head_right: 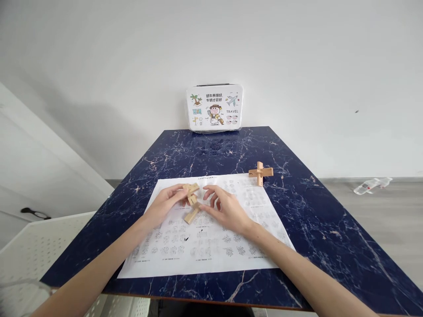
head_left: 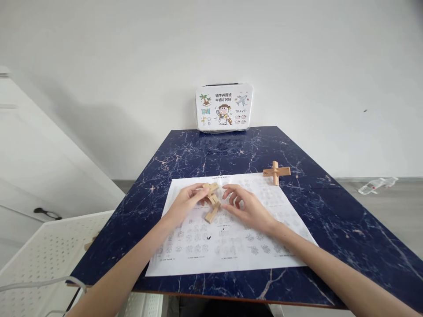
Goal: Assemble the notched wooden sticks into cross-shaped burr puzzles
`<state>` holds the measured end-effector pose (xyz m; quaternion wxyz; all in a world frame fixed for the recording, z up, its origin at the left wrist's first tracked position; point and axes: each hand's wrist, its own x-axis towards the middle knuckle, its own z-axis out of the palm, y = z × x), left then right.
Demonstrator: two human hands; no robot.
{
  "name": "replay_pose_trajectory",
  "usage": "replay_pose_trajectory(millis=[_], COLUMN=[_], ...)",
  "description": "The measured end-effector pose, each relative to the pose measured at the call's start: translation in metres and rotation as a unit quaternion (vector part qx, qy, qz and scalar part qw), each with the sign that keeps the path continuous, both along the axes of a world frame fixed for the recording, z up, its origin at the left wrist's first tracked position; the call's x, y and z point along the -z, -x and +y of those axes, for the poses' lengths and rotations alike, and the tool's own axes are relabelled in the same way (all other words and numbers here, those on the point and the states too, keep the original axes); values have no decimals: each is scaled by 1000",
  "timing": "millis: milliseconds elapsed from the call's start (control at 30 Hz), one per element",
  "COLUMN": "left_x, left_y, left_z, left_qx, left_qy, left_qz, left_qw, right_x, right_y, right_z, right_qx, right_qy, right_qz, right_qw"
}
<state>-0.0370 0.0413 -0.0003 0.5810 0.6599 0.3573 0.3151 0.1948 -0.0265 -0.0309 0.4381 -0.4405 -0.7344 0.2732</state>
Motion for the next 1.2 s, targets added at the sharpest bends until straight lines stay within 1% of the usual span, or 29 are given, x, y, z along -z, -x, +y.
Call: replay_pose_trajectory(millis=[67, 100, 167, 233, 267, 333, 400, 467, 600, 667, 733, 767, 833, 867, 967, 1033, 1100, 1200], left_x=[0, -1, -1, 0, 1, 3, 5, 8, 10, 10, 10, 10, 10, 11, 12, 13, 13, 12], left_y=[0, 1, 1, 2, 2, 2, 2, 3, 3, 3, 3, 2, 2, 2, 3, 4, 5, 6], left_z=[3, 4, 5, 5, 5, 5, 5, 5, 8, 10, 12, 12, 12, 12, 11, 10, 10, 10], left_qx=[-45, -57, -65, -61, -60, -64, -67, -64, -53, -49, -51, -51, -47, -43, -33, -25, -15, -12], left_qy=[4, 10, 22, 35, 40, 45, 44, 45, 81, 104, 116, 117, 109, 102, 75, 57, 48, 53], left_qz=[-16, -26, -48, -61, -63, -58, -52, -51, -92, -109, -110, -107, -97, -91, -68, -52, -45, -47], left_qw=[999, 998, 996, 996, 995, 995, 995, 996, 991, 987, 986, 986, 988, 990, 994, 997, 998, 997], right_x=[0, -1, -2, -2, -2, 1, 3, 5, 5, 4, 4, 4, 3, 2, 0, -3, -6, -11], right_y=[1, 2, 4, 5, 6, 5, 4, 2, 0, -1, -2, -2, -4, -5, -10, -14, -17, -19], right_z=[-2, -4, -6, -7, -6, -4, -2, 0, 2, 3, 5, 7, 9, 11, 13, 14, 14, 12], right_qx=[-29, -52, -101, -125, -121, -94, -64, -51, -34, -1, 34, 42, 35, 23, -16, -43, -69, -82], right_qy=[-32, -53, -92, -114, -118, -119, -115, -111, -87, -47, 20, 59, 138, 174, 264, 310, 342, 373], right_qz=[-44, -69, -114, -150, -163, -177, -182, -183, -168, -123, -39, 14, 133, 195, 344, 399, 433, 456], right_qw=[998, 995, 984, 974, 972, 972, 974, 976, 981, 991, 998, 997, 981, 965, 901, 862, 831, 804])
